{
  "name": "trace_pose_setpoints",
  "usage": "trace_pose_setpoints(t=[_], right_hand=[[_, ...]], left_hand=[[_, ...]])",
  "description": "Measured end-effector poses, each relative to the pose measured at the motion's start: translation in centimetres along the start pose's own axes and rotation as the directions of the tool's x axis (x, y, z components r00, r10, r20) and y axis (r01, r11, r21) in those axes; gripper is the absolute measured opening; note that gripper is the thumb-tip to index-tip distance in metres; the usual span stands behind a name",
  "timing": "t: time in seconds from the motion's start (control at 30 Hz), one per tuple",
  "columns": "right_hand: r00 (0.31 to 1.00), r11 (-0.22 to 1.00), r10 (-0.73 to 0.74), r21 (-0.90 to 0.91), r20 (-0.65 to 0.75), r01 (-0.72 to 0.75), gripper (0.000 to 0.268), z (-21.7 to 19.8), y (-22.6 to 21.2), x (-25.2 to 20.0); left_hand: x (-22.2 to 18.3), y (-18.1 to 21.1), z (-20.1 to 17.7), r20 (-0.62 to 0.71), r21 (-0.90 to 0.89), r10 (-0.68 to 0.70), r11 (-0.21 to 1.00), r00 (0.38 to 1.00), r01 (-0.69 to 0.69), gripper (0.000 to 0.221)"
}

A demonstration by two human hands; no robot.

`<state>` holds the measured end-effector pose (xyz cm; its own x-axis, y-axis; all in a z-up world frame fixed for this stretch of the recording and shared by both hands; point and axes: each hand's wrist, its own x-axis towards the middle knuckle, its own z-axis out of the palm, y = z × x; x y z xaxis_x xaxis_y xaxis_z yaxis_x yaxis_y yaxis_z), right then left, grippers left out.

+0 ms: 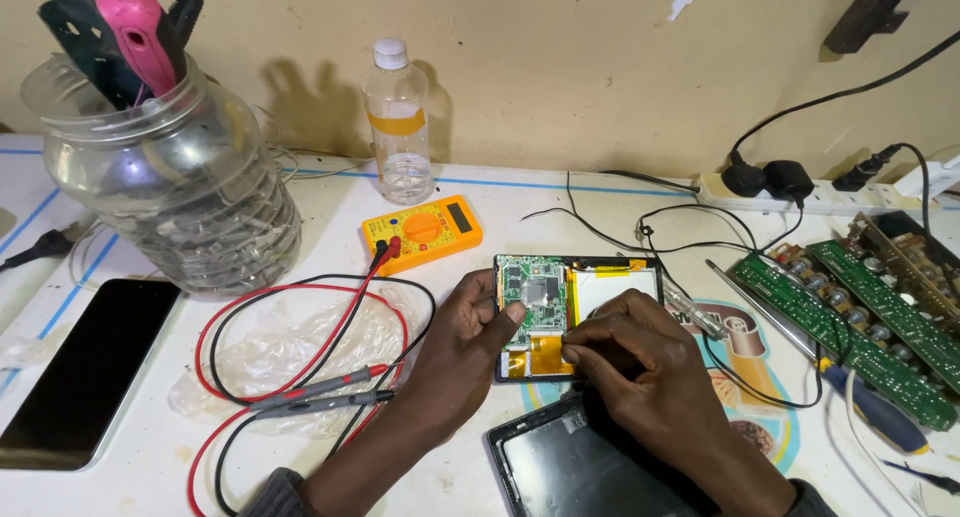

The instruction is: A person carefully pries open the back cover of a tablet and inspects the internal components including the battery and circuit board.

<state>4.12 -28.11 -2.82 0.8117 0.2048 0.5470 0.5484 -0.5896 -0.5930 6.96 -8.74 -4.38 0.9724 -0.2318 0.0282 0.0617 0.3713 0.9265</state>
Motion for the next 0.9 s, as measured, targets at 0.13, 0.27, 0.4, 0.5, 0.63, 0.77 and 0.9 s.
trace_pose_setpoints(t=[0.13,0.27,0.4,0.5,0.63,0.77,0.9], right_hand=[[0.997,0.998,0.055,-0.027,0.045,-0.054,0.012,0.05,0.16,0.06],[0.998,0.997,-0.06,-0.054,0.026,0.061,0.012,0.22,0.16,0.15],[0.994,0.988,-0.104,-0.111,0.033,0.107,0.009,0.23,0.25,0.22],[0.99,0.982,-0.133,-0.13,0.047,0.138,0.007,0.23,0.44,0.29],[0.987,0.98,-0.131,-0.138,0.087,0.143,0.005,0.01,0.17,0.5],[0.987,0.984,-0.115,-0.126,0.112,0.129,0.007,-0.18,0.2,0.6],[0.994,0.994,-0.061,-0.088,0.085,0.068,0.004,-0.14,-0.07,0.49]], left_hand=[[0.11,0.01,-0.09,-0.013,0.029,0.011,1.0,1.0,-0.011,0.038],[-0.01,0.19,0.05,-0.032,0.098,0.014,0.995,0.999,-0.011,0.039],[0.01,0.16,0.12,-0.03,0.07,0.04,0.997,0.999,-0.038,0.036],[-0.08,0.3,0.22,-0.046,0.07,0.009,0.997,0.999,-0.005,0.034],[-0.1,0.25,0.21,-0.041,0.017,-0.004,1.0,0.999,0.005,0.035],[-0.15,0.47,0.42,-0.06,0.019,-0.019,1.0,0.998,0.02,0.033],[-0.3,0.91,0.69,-0.066,0.056,-0.007,0.998,0.998,0.01,0.03]])
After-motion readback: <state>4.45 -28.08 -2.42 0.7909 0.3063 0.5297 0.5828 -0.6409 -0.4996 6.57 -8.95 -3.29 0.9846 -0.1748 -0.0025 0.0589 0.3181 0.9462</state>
